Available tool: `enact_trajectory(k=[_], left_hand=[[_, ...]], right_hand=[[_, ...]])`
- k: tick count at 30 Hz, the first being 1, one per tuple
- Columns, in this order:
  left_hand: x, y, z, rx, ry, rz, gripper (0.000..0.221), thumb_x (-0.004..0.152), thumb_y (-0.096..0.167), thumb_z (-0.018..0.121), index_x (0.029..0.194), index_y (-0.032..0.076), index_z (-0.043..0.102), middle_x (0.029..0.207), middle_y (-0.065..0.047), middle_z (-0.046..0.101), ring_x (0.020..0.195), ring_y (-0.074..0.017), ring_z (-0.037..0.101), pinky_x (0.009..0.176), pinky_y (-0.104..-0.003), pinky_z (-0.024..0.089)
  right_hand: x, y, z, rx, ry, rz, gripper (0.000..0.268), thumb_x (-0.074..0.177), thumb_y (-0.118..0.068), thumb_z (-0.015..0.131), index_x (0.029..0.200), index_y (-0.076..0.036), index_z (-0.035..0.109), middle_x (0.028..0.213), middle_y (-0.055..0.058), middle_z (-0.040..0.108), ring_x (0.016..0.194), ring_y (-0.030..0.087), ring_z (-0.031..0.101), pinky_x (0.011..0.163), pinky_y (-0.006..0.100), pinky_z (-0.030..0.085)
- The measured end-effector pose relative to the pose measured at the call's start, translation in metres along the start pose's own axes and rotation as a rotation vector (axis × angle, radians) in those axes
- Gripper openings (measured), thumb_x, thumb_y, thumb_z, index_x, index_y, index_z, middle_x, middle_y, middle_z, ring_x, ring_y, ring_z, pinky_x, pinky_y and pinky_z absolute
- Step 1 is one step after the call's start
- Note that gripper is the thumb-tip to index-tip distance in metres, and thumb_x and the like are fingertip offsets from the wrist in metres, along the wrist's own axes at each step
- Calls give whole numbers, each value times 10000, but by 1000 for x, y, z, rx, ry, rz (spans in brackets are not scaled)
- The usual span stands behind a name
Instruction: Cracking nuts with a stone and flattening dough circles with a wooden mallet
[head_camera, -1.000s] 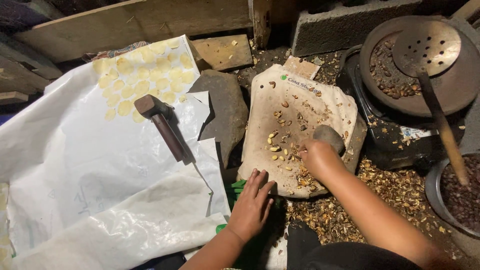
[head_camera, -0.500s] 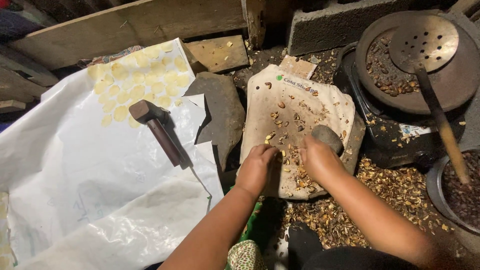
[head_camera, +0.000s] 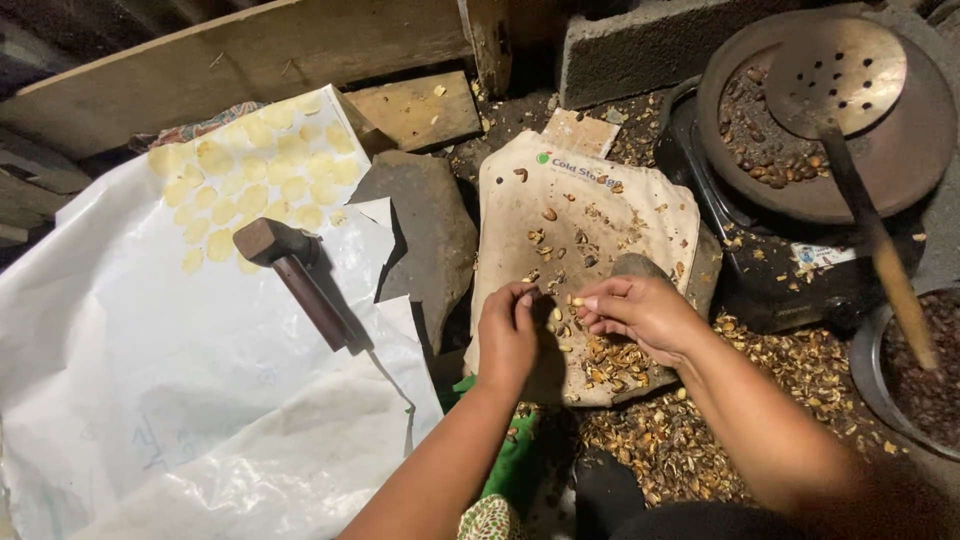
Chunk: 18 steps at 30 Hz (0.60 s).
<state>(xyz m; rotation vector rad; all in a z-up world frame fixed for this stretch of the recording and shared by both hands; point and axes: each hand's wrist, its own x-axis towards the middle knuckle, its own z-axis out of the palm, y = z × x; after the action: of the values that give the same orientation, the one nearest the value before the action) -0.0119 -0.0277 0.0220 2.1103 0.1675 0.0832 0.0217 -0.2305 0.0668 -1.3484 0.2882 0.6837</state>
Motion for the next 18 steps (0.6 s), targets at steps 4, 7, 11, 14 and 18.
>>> enact_trajectory(k=[4, 7, 11, 14, 18], left_hand=[[-2, -45, 41, -956, -91, -550, 284, 1080, 84, 454, 1294, -99, 493, 1148, -229, 601, 1023, -332, 727, 915, -407, 632], [-10, -50, 42, -709, -173, -526, 254, 1046, 134, 572, 1202, -56, 637, 896, -85, 659, 774, -138, 680, 695, -249, 613], [-28, -62, 33, -719, -262, -570, 290, 953, 30, 682, 1225, -64, 648, 871, -125, 741, 728, -148, 733, 689, -230, 624], [-37, -69, 18, -675, -265, -574, 237, 962, 43, 669, 1174, -61, 663, 809, -144, 738, 685, -165, 743, 644, -236, 632], [-54, -81, 11, -481, -295, -524, 153, 983, 115, 648, 1077, 18, 720, 751, -120, 745, 648, -170, 757, 547, -241, 602]], right_hand=[[14, 20, 8, -106, -2, -61, 204, 959, 0, 619, 1113, 132, 635, 869, 201, 669, 752, 220, 679, 712, 281, 604], [13, 33, 18, -302, 109, -138, 219, 891, -5, 677, 1070, 120, 690, 894, 242, 733, 691, 208, 704, 614, 290, 634], [21, 38, 14, -1064, 260, -281, 160, 854, -300, 706, 940, -202, 798, 859, 83, 758, 837, 257, 749, 724, 375, 606], [49, 25, 26, -1226, 254, -564, 156, 871, -239, 671, 938, -173, 795, 910, 115, 721, 908, 314, 723, 819, 400, 592], [83, 8, 49, -1278, 31, -778, 162, 831, -133, 667, 952, -156, 772, 975, 105, 724, 965, 337, 713, 903, 430, 577]])
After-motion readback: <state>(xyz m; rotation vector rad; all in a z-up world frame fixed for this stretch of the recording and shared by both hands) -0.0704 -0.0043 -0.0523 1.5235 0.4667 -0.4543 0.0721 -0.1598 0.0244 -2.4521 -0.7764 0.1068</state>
